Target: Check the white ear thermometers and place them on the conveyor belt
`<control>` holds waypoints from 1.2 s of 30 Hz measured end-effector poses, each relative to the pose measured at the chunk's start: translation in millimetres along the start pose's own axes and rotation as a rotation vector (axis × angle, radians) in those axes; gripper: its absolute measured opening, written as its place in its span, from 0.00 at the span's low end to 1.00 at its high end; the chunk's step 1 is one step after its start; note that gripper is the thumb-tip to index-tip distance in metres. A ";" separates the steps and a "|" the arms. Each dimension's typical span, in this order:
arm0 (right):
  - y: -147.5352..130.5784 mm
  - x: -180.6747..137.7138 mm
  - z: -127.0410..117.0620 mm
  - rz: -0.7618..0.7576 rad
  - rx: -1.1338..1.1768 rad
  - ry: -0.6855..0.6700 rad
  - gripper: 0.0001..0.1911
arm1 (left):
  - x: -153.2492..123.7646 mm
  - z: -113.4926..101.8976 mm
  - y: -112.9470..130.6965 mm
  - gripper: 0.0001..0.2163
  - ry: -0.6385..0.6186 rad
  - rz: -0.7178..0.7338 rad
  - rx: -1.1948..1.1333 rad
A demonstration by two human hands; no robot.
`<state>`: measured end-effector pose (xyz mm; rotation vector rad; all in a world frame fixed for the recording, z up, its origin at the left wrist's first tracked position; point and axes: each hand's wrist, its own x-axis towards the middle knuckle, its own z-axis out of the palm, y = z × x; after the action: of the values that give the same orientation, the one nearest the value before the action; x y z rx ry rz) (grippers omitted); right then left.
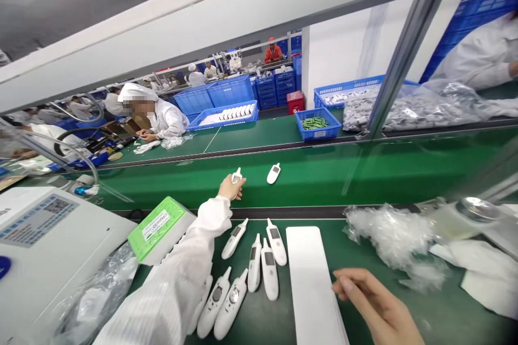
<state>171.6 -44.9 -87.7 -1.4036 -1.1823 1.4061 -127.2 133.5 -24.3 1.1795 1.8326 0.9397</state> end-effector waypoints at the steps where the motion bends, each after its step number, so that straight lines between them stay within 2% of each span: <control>1: -4.0 -0.4 0.7 -0.038 -0.012 0.010 0.20 | -9.4 5.7 1.4 0.10 -0.045 0.003 -0.016; 3: -12.8 -0.6 5.0 -0.122 -0.022 0.053 0.17 | -39.8 18.9 3.7 0.13 -0.154 0.026 -0.056; 9: -38.8 3.0 33.2 -0.335 -0.003 0.149 0.10 | -165.0 51.0 3.8 0.28 -0.470 0.072 -0.190; 11: -43.6 2.9 41.3 -0.373 0.041 0.173 0.09 | -190.2 58.3 -0.3 0.29 -0.435 0.111 -0.226; 13: -46.1 1.1 46.5 -0.402 0.091 0.200 0.06 | -203.5 64.9 -5.7 0.27 -0.347 0.142 -0.226; 19: -48.1 -4.0 44.2 -0.374 0.125 0.221 0.07 | -214.3 78.3 -17.0 0.23 -0.203 0.183 -0.175; 23: -49.1 -6.4 41.3 -0.335 0.084 0.170 0.07 | -220.6 84.6 -18.9 0.22 -0.205 0.232 -0.123; 25: -48.9 -13.9 46.2 -0.420 -0.011 0.217 0.06 | -220.3 88.9 -19.3 0.23 -0.232 0.210 -0.182; 27: -48.6 -25.7 53.1 -0.573 -0.114 0.241 0.07 | -215.2 92.7 -19.4 0.24 -0.272 0.145 -0.320; 29: -48.6 -36.2 55.0 -0.701 -0.165 0.175 0.08 | -206.7 94.5 -18.9 0.25 -0.299 0.085 -0.428; 31: -48.2 -37.3 44.6 -0.713 -0.158 0.165 0.08 | -198.9 93.2 -17.2 0.24 -0.303 0.043 -0.451; 33: -45.2 -23.9 19.7 -0.636 -0.156 0.357 0.05 | -195.5 89.7 -14.8 0.24 -0.316 0.009 -0.445; 34: -41.9 -11.9 3.2 -0.594 -0.189 0.531 0.04 | -195.6 87.9 -13.6 0.23 -0.329 -0.005 -0.449; 35: -37.3 2.5 -14.7 -0.578 -0.249 0.668 0.06 | -196.5 86.4 -12.8 0.23 -0.341 -0.011 -0.456; 36: -31.5 18.3 -32.8 -0.564 -0.350 0.747 0.09 | -197.9 85.4 -12.5 0.22 -0.347 -0.009 -0.466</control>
<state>201.0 -17.2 -59.8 -1.4692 -1.1923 0.2387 1.0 -40.0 -34.4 0.9662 1.2562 1.0151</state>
